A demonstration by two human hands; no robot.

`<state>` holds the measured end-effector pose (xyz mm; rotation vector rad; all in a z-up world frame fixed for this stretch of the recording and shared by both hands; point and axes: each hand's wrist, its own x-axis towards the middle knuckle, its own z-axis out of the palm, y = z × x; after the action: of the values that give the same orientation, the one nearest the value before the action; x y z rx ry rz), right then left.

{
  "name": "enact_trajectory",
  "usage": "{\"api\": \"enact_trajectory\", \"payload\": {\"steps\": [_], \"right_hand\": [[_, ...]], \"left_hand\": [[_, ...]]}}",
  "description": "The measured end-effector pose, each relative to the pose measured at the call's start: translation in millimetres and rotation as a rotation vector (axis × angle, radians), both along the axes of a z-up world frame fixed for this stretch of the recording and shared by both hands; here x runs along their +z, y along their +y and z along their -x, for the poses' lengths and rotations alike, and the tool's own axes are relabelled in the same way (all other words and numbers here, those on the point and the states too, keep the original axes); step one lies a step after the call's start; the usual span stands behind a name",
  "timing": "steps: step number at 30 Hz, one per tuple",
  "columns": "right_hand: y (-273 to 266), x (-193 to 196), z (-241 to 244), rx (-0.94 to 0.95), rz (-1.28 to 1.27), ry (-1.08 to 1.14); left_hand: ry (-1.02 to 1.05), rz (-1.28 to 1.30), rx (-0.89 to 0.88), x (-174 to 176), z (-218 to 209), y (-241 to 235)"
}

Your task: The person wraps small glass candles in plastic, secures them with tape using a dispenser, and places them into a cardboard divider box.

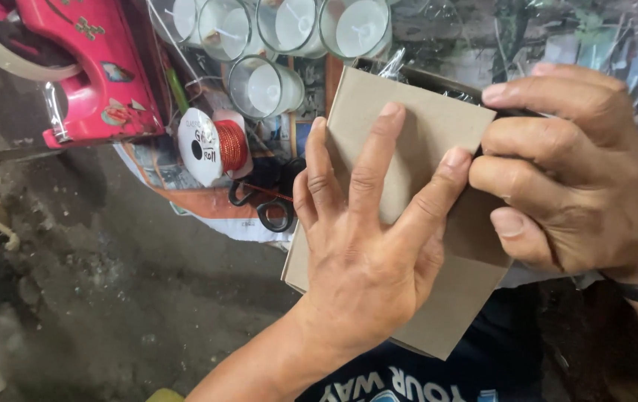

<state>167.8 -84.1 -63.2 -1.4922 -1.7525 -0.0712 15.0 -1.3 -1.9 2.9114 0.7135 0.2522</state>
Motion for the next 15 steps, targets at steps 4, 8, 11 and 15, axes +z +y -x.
{"api": "enact_trajectory", "payload": {"steps": [4,8,11,15], "right_hand": [[-0.7,0.2,-2.0,-0.031,-0.020,-0.035],[-5.0,1.2,0.8,-0.056,0.014,-0.070],[-7.4,4.1,-2.0,-0.058,0.038,-0.177],[-14.2,9.0,22.5,-0.006,-0.009,-0.249]], "left_hand": [[0.056,-0.018,-0.012,-1.3,0.2,-1.4],[0.023,-0.090,-0.040,-2.6,7.2,4.1],[0.102,0.029,-0.258,-1.8,35.3,26.7],[0.119,-0.069,-0.252,-12.0,44.2,24.8]]}}
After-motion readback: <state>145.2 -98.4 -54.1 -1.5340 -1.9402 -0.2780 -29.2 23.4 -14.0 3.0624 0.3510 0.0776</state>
